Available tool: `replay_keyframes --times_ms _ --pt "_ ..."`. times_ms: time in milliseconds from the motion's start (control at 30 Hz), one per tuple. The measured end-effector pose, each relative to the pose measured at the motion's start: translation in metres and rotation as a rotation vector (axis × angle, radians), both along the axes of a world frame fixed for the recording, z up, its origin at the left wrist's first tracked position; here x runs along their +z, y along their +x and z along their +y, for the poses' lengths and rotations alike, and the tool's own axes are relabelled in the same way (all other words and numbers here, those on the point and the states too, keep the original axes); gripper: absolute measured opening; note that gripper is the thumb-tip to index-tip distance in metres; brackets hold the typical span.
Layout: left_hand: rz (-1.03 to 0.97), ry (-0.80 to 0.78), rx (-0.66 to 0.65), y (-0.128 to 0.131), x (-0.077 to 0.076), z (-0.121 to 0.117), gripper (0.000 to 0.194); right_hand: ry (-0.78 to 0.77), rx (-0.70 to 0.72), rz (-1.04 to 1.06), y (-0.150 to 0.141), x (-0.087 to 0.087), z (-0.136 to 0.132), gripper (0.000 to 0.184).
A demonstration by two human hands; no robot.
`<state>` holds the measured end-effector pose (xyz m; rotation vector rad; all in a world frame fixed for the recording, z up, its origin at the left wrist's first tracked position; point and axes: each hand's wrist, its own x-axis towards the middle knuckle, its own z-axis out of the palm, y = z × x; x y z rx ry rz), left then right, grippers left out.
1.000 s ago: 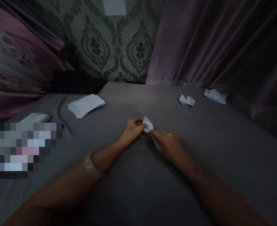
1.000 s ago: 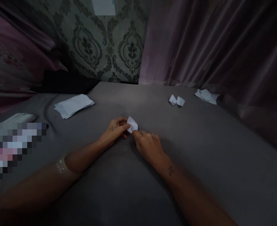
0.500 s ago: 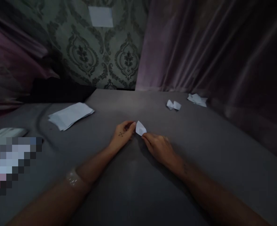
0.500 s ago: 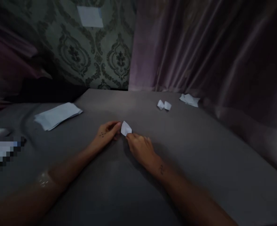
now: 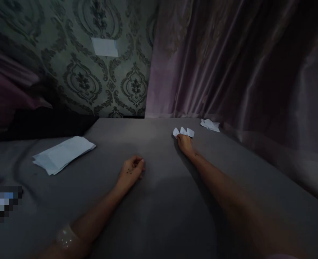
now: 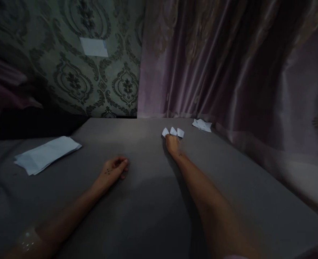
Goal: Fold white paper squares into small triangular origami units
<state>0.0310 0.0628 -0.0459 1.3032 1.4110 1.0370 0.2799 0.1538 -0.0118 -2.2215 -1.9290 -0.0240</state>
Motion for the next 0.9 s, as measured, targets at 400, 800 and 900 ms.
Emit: replay_keyframes --times_ms 400,800,900 --pt "0.037 0.03 -0.011 0.0 -0.001 0.0 0.016 -0.028 0.0 0.023 0.006 0.002 0.02 0.03" --pt "-0.01 0.003 0.008 0.002 0.004 -0.001 0.016 0.075 0.005 0.185 0.015 0.001 0.02 0.039" --pt "0.01 0.027 -0.015 0.0 0.001 0.0 0.016 0.094 -0.019 0.24 0.017 -0.001 0.0 0.04"
